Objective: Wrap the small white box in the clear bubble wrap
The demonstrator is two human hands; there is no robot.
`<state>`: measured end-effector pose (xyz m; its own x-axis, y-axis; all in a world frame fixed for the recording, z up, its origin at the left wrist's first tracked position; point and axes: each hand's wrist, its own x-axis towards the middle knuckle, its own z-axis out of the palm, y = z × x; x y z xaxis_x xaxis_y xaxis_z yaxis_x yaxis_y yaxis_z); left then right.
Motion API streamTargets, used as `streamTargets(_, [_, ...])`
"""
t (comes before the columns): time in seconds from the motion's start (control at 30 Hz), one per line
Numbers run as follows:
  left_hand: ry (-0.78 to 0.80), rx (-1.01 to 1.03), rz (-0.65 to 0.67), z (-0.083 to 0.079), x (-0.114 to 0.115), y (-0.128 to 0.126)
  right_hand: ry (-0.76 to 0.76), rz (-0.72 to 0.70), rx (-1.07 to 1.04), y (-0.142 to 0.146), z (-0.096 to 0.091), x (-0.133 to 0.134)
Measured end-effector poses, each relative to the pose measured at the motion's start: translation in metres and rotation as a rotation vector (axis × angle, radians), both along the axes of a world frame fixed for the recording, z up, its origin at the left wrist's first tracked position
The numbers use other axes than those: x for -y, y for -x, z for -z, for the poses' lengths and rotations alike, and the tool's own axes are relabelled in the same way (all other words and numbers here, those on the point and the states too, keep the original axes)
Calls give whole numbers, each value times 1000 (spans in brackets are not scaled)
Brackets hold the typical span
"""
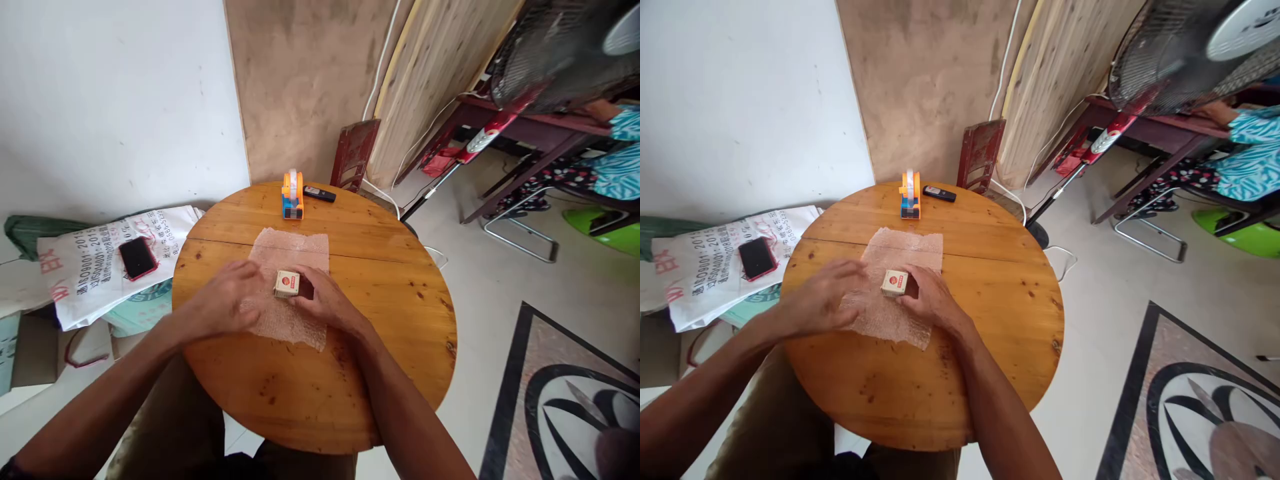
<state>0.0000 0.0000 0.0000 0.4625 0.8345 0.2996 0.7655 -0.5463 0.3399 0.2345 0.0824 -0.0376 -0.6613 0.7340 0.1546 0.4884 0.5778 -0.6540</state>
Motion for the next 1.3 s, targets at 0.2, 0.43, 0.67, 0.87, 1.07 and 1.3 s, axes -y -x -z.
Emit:
streamTargets(0.2, [24, -223, 19, 19, 44, -22, 135, -97, -130, -7, 1, -7])
streamTargets(0.43, [-152, -205, -2, 41, 32, -30, 158, -90, -156, -7, 4, -7])
streamTargets(0.67, [-245, 61, -70, 30, 24, -34, 72, 10, -107, 1, 2, -2])
streamTargets(0.87, [-206, 211, -151, 24, 3, -37, 335, -77, -240, -5, -6, -2])
streamTargets(1.07, [-57, 348, -215, 26, -21, -36, 557, -70, -340, -25, -25, -5])
streamTargets(1.3, [124, 460, -320, 29, -33, -38, 342, 26, -191, -18, -16, -4])
